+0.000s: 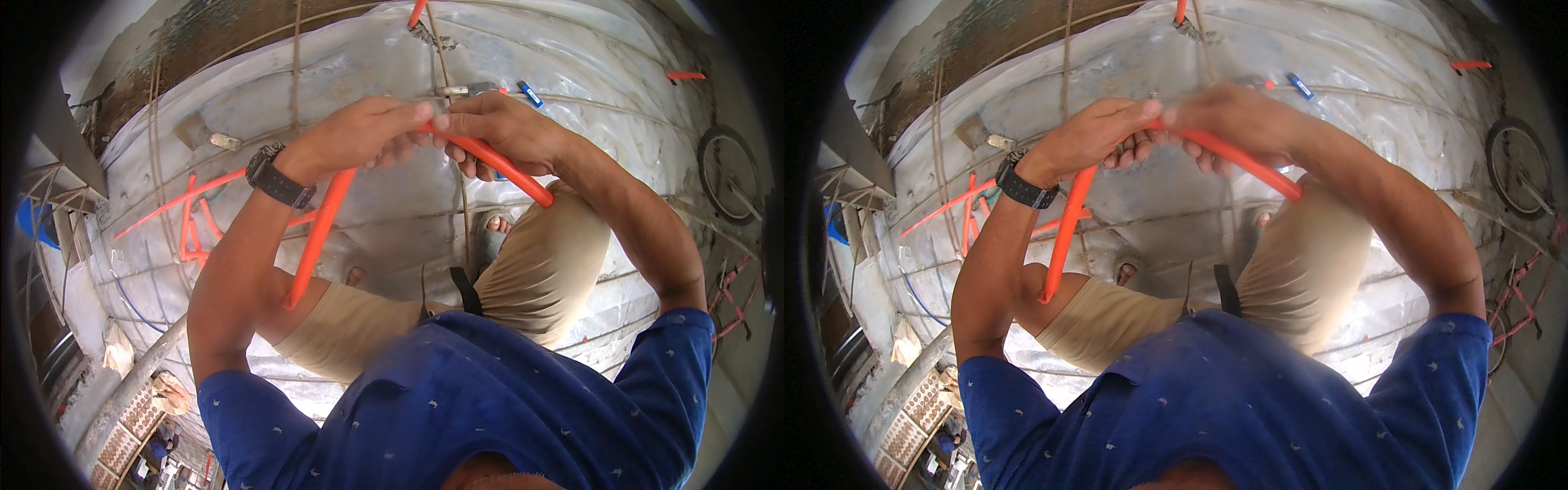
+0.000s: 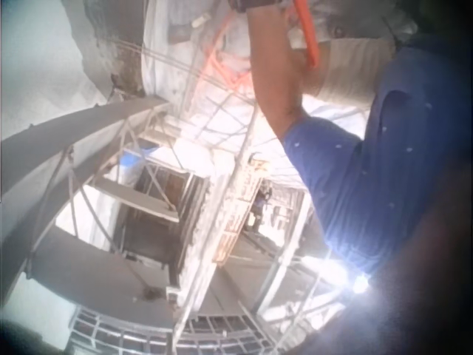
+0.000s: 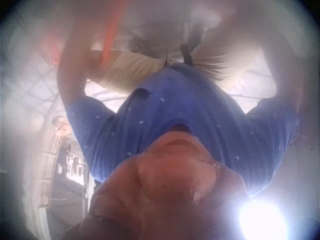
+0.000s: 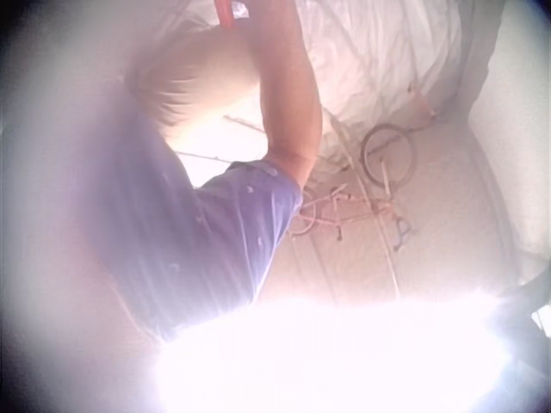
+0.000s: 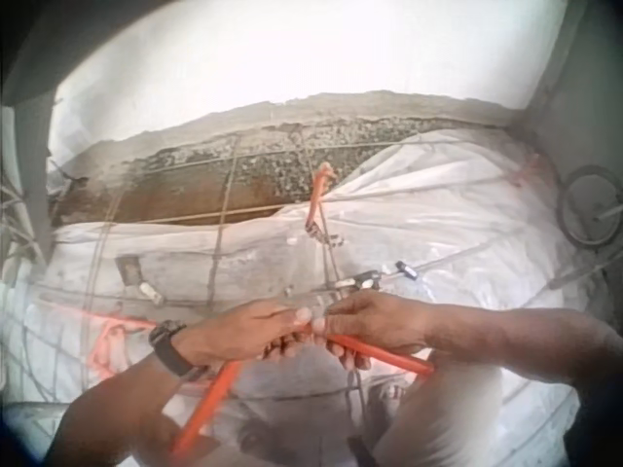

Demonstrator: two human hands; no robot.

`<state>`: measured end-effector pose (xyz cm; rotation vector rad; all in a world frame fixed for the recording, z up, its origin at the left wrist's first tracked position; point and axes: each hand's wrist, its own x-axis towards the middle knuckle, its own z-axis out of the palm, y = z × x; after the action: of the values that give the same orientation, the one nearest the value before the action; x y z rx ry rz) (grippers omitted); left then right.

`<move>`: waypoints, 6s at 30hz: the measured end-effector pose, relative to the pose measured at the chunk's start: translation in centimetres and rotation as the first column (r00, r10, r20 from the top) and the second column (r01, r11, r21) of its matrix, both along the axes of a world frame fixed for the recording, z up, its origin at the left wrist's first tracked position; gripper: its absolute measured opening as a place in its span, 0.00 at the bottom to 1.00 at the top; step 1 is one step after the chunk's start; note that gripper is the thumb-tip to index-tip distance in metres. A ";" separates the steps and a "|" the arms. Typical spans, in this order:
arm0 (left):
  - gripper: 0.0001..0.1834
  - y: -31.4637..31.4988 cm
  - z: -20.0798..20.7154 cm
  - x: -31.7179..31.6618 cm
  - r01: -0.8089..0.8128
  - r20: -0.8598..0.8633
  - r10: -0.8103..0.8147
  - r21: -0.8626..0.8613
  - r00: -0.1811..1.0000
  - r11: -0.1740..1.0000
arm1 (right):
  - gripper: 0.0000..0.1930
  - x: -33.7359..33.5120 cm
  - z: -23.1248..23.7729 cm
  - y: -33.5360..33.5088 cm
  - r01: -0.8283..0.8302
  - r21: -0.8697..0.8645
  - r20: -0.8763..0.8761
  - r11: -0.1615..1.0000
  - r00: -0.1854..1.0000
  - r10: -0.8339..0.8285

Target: The person uses a blowtorch to heat a red plastic pipe, then bends it into a curved shape. They repeat this process with multiple pipe segments, placing the finished pieces on the floor.

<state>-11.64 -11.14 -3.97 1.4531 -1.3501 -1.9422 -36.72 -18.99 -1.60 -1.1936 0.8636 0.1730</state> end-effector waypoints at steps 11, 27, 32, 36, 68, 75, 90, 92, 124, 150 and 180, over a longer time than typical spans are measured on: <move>0.29 0.6 -1.0 0.4 -0.016 -0.013 0.014 -0.144 1.000 0.989 | 0.25 0.4 -0.3 0.9 -0.020 -0.196 0.037 0.980 0.999 0.028; 0.34 1.6 -1.6 0.4 -0.220 0.179 0.247 -0.157 0.952 0.963 | 0.29 2.1 -1.2 -1.5 -0.009 -0.215 -0.090 0.977 0.996 -0.011; 0.33 1.8 -0.3 0.2 -0.350 0.243 0.381 -0.162 0.892 0.923 | 0.36 4.7 -1.7 -2.2 -0.177 -0.479 -0.154 0.860 0.981 0.116; 0.29 2.0 -0.1 0.1 -0.263 0.287 0.352 -0.306 0.891 0.915 | 0.39 6.1 -1.9 -1.5 -0.201 -0.570 -0.154 0.797 0.978 0.137; 0.26 1.2 1.2 3.1 -0.327 0.075 0.336 -0.112 0.939 0.938 | 0.23 0.7 0.6 -0.8 -0.074 -0.310 0.051 0.948 0.994 0.095; 0.24 1.3 3.0 4.6 -0.369 0.065 0.386 -0.188 0.920 0.910 | 0.24 3.5 3.1 -1.4 -0.106 -0.378 -0.015 0.920 0.994 0.109; 0.24 1.3 3.7 1.8 -0.257 0.089 0.304 -0.345 0.948 0.902 | 0.21 0.8 4.8 -0.5 -0.001 -0.044 -0.077 0.999 0.997 -0.003; 0.23 0.9 3.6 0.5 -0.188 0.072 0.226 -0.344 0.971 0.920 | 0.21 0.5 4.6 0.4 0.140 0.039 0.013 0.989 0.990 -0.141; 0.24 -0.4 1.3 3.4 -0.164 0.035 0.174 -0.195 0.984 0.967 | 0.28 1.6 3.2 1.2 -0.002 -0.348 -0.092 0.938 0.995 -0.032; 0.27 -3.4 -1.7 -2.9 0.227 0.612 0.143 -0.485 0.778 0.844 | 0.16 2.0 1.1 2.3 0.187 -0.220 0.007 0.958 0.982 -0.190; 0.18 -2.2 0.4 7.0 -0.763 -0.547 0.550 -0.565 0.631 0.314 | 0.17 11.3 -5.2 -3.2 0.149 0.158 0.100 0.976 0.981 -0.166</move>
<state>-4.60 -13.34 -3.53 0.9884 -0.9704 -0.7599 -25.40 -22.20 -6.80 -0.9803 0.8275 0.0405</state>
